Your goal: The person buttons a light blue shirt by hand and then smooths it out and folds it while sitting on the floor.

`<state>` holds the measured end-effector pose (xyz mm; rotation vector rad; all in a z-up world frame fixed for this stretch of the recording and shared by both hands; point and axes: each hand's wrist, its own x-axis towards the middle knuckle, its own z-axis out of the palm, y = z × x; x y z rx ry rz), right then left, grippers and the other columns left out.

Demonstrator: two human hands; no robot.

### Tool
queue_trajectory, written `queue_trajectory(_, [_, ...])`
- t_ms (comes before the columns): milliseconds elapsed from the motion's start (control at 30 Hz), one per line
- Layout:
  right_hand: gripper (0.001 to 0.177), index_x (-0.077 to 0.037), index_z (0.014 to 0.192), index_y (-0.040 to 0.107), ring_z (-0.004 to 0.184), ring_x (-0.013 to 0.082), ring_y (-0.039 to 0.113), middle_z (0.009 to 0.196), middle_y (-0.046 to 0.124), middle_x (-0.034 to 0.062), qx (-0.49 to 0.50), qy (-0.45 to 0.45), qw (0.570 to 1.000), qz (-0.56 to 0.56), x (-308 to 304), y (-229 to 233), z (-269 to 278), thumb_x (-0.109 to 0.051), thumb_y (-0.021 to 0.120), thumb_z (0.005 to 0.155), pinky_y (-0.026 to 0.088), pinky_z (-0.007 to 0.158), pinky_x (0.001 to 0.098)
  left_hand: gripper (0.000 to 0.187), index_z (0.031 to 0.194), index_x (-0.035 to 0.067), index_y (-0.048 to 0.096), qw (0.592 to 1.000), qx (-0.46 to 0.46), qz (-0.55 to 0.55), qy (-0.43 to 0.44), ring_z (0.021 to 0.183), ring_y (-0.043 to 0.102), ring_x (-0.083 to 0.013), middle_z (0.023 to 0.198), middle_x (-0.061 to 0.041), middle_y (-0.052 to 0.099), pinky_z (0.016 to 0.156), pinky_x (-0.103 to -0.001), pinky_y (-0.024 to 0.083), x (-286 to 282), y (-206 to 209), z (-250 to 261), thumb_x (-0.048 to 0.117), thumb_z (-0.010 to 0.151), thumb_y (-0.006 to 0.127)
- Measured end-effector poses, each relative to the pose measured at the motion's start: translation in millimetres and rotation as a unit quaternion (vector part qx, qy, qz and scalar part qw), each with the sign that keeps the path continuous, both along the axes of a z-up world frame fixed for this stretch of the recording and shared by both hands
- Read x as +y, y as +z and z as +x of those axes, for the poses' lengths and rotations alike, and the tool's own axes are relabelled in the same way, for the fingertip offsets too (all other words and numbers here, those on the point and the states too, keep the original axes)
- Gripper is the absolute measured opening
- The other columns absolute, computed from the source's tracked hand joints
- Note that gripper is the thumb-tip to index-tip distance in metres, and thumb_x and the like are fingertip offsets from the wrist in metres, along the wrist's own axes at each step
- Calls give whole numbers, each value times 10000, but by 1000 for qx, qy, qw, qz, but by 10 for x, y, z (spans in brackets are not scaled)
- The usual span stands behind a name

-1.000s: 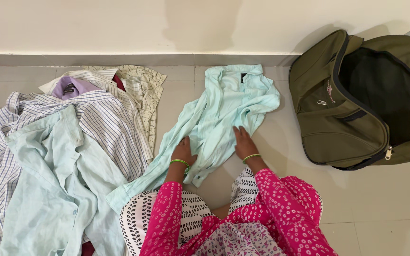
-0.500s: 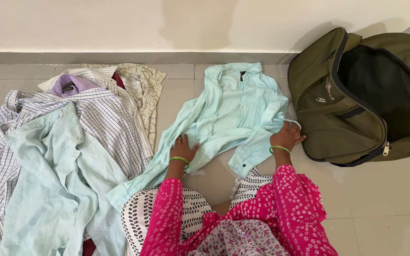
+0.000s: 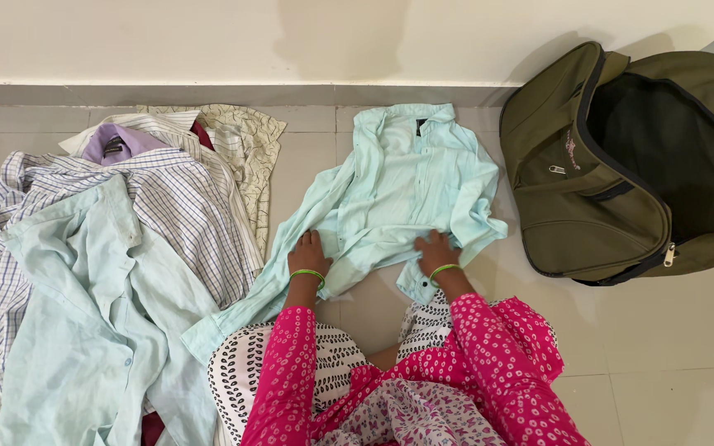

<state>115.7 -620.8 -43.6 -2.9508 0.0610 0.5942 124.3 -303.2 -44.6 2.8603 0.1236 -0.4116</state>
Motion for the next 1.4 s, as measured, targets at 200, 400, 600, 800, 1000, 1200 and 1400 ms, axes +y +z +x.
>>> queue_trajectory(200, [608,-323,1402,507,1518,383,155,1605,230,104,14,-196,980,-36,-471,38,121,-385,770,858,183,1080,804,861,1504,87,361,999,-15,32,-2,1449,409,-254,1576,-88,399,1021,-493,483,22,-54,-18,377,829,810])
queue_trajectory(400, [486,-186,1373,580,1403,376,500,1500,493,132,-66,-140,987,-35,-482,6,95,-391,699,949,485,1053,616,841,1459,95,384,999,-26,39,6,1440,385,-267,1572,-111,375,1027,-524,457,26,-93,-1,368,800,831])
queue_trajectory(600, [553,-259,1361,528,1272,407,502,1380,454,142,21,-138,990,2,-129,-48,-4,-412,757,881,510,966,584,635,1348,100,521,998,-21,39,-47,1415,450,-280,1521,-97,456,1075,-520,459,15,-163,0,368,847,804])
queue_trajectory(800, [531,-412,1335,573,1266,450,460,1401,405,163,8,-101,993,52,-98,4,-27,-365,786,851,518,989,515,710,1366,105,511,997,-41,13,-71,1451,366,-341,1581,-150,362,1064,-520,438,-5,-178,7,399,803,829])
queue_trajectory(1000, [366,-244,1170,710,1221,452,511,1437,417,182,-41,-49,997,37,-290,-157,53,-365,803,837,532,1007,480,994,1517,119,378,995,11,89,-41,1493,299,-314,1660,-97,248,1087,-562,380,-44,81,-24,543,751,847])
queue_trajectory(1200, [339,-89,1270,710,1365,444,462,1618,322,184,14,-101,992,-78,-739,-88,197,-181,645,949,527,1048,517,1108,1577,128,273,986,35,159,-17,1484,276,-303,1680,-72,200,1088,-579,340,15,99,-30,531,732,866])
queue_trajectory(1400, [354,-93,1285,673,1471,395,249,1615,246,124,44,-198,974,-100,-861,7,247,-196,610,952,405,1038,666,1179,1595,108,252,990,26,135,19,1474,306,-264,1641,-103,257,1108,-567,337,127,-55,44,542,702,888])
